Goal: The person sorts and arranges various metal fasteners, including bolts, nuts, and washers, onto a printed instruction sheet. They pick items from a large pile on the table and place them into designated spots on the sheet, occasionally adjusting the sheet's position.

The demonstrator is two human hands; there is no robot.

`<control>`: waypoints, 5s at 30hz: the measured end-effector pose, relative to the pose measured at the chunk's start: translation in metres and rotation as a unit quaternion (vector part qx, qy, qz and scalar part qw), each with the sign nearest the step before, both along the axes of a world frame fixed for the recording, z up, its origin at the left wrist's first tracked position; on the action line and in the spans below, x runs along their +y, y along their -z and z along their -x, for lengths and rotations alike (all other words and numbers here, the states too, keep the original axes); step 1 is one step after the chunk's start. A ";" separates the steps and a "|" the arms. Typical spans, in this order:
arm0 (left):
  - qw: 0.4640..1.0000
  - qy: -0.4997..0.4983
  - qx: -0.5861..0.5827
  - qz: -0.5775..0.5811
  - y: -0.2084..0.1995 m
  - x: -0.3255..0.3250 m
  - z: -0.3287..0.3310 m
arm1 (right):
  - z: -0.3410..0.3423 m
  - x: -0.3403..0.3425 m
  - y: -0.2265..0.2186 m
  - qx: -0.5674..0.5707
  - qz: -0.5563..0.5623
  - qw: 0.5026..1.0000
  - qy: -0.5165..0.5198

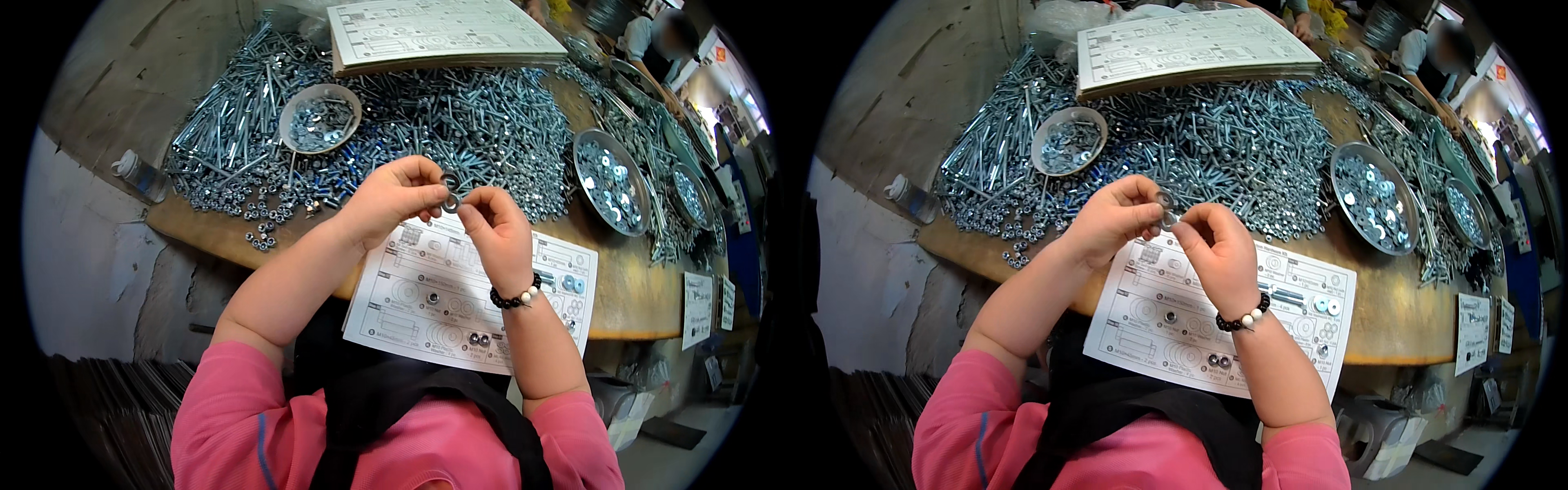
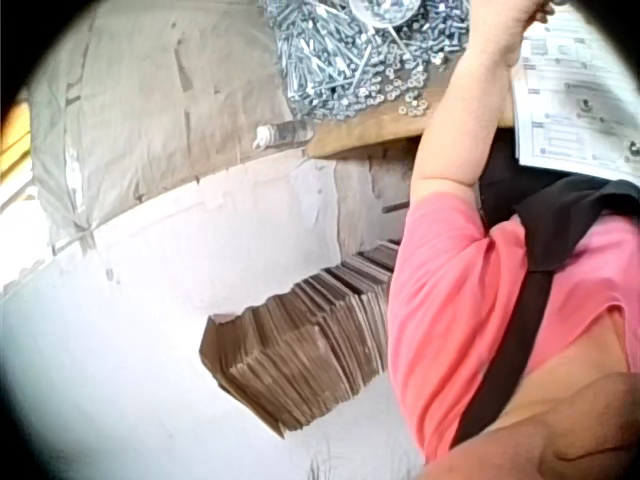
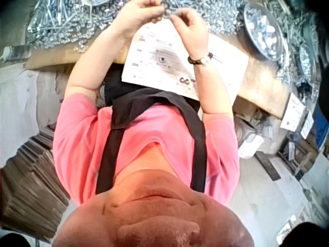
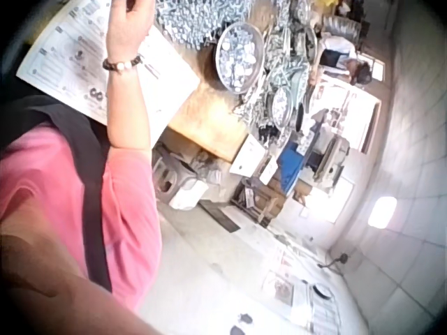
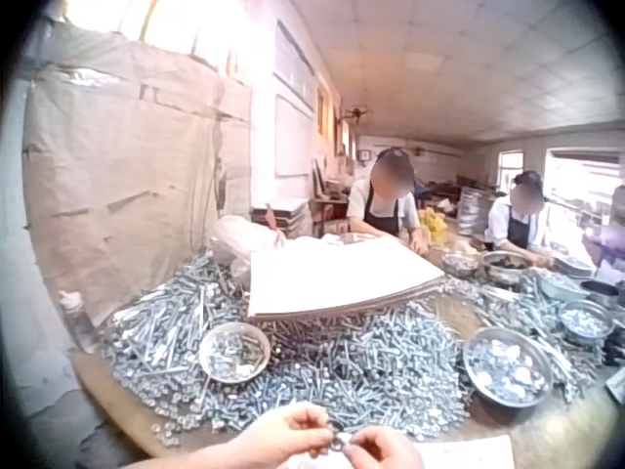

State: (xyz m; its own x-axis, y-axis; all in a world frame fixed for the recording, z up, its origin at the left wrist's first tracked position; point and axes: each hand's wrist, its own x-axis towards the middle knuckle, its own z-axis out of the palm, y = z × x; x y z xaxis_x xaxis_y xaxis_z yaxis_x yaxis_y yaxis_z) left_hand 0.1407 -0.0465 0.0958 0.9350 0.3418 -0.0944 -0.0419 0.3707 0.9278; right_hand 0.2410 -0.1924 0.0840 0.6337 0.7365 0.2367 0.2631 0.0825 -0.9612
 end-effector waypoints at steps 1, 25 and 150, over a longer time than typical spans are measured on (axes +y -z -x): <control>1.000 0.010 -0.005 0.008 0.003 -0.004 -0.001 | -0.002 -0.004 0.003 -0.008 0.005 1.000 0.002; 0.858 0.102 0.116 -0.490 0.045 -0.046 0.000 | -0.090 -0.081 0.043 -0.524 0.355 0.774 -0.025; 0.738 -0.058 0.003 -0.672 0.051 0.019 0.022 | -0.034 0.000 0.021 -0.289 0.200 0.928 -0.127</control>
